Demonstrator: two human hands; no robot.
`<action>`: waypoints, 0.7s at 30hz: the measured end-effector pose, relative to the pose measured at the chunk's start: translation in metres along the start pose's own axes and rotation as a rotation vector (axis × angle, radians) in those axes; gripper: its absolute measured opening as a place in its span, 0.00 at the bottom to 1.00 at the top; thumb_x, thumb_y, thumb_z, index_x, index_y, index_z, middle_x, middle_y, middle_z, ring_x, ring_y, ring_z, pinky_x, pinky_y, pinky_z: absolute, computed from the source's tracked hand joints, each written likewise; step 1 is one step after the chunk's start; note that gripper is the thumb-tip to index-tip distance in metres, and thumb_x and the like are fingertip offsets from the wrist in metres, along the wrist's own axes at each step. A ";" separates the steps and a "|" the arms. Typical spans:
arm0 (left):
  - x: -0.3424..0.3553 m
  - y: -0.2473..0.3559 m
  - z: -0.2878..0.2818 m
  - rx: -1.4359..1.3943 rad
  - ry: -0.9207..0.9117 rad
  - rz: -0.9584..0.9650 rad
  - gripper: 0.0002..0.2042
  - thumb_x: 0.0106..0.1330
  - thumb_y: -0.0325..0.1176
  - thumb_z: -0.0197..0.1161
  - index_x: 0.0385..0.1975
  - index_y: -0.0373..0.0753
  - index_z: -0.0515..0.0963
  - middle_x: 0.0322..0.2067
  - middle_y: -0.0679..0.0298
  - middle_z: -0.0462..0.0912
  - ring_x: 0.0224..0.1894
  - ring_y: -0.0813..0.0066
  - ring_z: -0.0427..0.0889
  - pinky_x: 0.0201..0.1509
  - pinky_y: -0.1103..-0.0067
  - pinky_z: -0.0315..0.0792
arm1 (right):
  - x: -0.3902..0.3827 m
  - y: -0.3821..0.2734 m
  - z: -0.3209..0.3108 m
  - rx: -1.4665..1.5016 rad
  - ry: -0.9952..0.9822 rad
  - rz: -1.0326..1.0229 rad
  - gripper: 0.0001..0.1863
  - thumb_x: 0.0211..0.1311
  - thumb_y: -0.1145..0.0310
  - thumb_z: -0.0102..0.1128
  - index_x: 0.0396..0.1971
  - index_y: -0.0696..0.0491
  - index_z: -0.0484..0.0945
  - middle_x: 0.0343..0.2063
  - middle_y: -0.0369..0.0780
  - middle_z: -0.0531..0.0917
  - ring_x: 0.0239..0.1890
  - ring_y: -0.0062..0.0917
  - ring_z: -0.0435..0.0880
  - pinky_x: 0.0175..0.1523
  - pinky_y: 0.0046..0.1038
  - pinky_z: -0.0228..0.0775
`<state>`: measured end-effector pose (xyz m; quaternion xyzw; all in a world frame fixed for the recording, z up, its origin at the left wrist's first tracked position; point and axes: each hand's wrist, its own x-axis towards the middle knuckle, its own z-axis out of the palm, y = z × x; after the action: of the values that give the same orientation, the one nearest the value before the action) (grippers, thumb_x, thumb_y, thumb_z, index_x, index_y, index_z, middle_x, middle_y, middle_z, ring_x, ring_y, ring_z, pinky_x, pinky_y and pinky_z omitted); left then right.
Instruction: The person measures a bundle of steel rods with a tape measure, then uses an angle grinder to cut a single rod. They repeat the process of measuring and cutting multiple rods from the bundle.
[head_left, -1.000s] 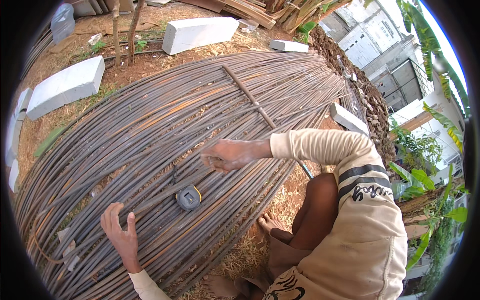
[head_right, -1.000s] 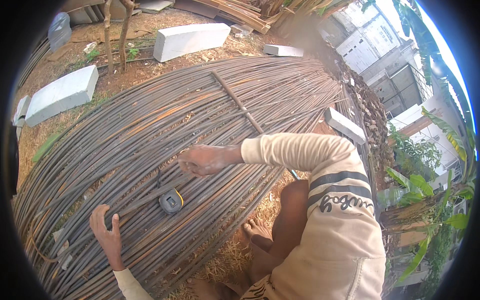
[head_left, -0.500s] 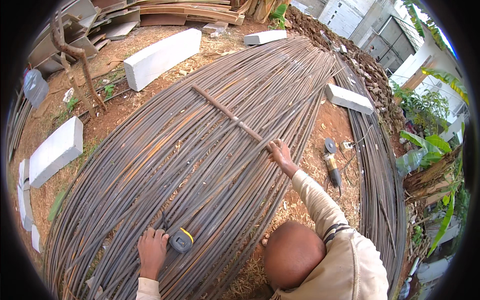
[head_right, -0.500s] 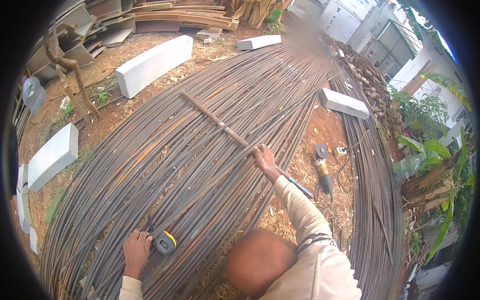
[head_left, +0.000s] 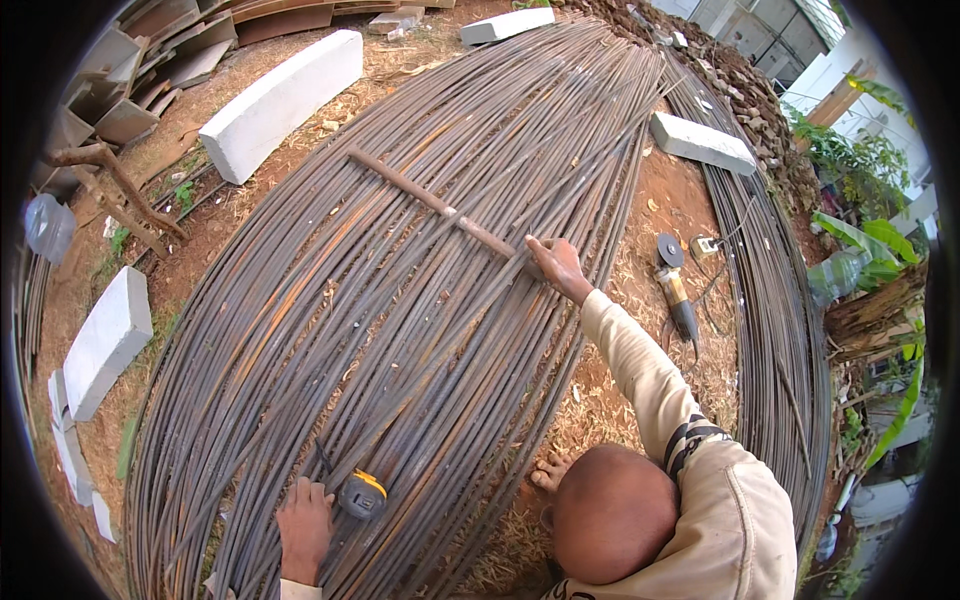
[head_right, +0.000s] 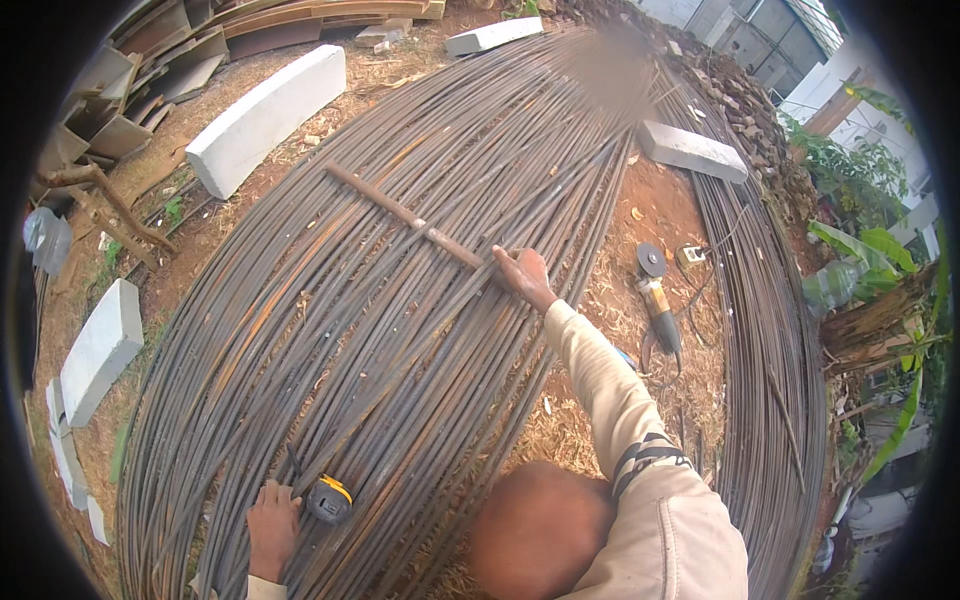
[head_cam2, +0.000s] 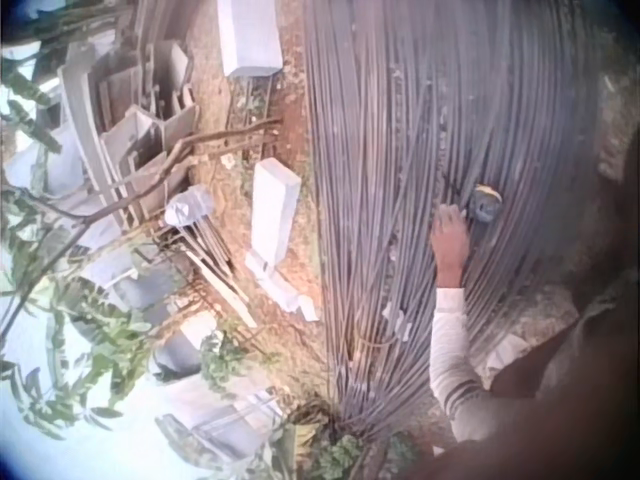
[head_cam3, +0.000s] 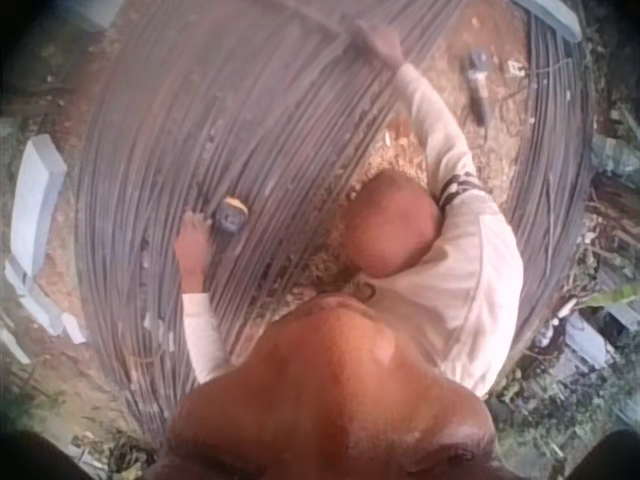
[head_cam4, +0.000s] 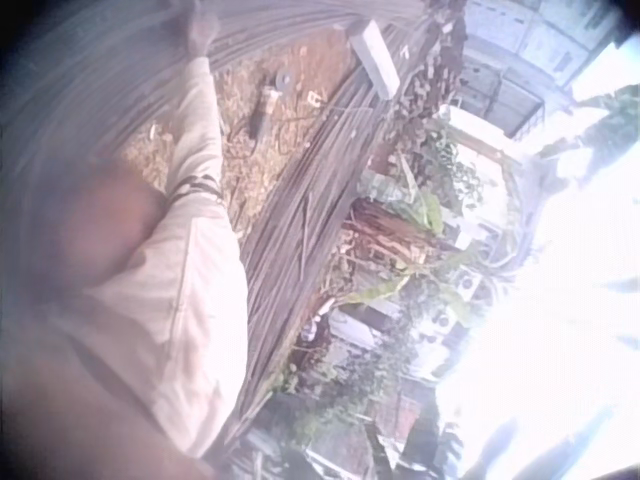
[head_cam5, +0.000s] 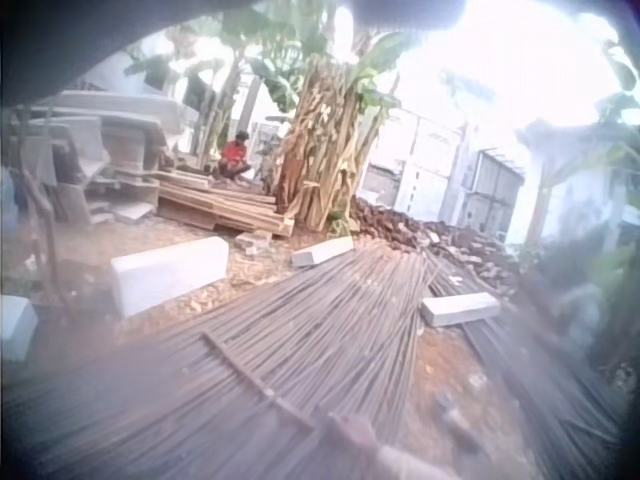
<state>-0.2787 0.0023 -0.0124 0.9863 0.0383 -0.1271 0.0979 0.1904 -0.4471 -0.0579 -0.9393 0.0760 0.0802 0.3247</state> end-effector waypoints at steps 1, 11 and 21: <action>-0.001 0.002 -0.006 -0.001 0.000 -0.013 0.10 0.75 0.38 0.64 0.46 0.38 0.76 0.45 0.53 0.76 0.51 0.49 0.83 0.43 0.54 0.77 | -0.001 -0.002 0.000 0.031 -0.002 0.007 0.36 0.74 0.38 0.60 0.29 0.62 0.87 0.26 0.48 0.88 0.32 0.38 0.87 0.48 0.43 0.77; -0.036 0.025 -0.045 -0.095 0.003 -0.119 0.14 0.76 0.42 0.62 0.46 0.36 0.78 0.42 0.45 0.81 0.41 0.38 0.84 0.39 0.51 0.73 | 0.031 -0.023 0.023 1.359 -0.009 0.383 0.23 0.86 0.51 0.46 0.40 0.57 0.76 0.26 0.37 0.76 0.24 0.22 0.76 0.27 0.28 0.72; 0.001 0.049 -0.018 -0.283 -0.036 -0.128 0.26 0.83 0.56 0.47 0.51 0.37 0.82 0.30 0.39 0.85 0.32 0.35 0.84 0.36 0.46 0.73 | 0.057 -0.004 -0.002 1.688 0.161 0.460 0.28 0.88 0.46 0.35 0.33 0.53 0.71 0.20 0.31 0.64 0.17 0.18 0.58 0.20 0.23 0.51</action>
<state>-0.2682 -0.0416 0.0135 0.9557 0.1170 -0.1443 0.2285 0.2467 -0.4507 -0.0658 -0.3498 0.3201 -0.0060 0.8804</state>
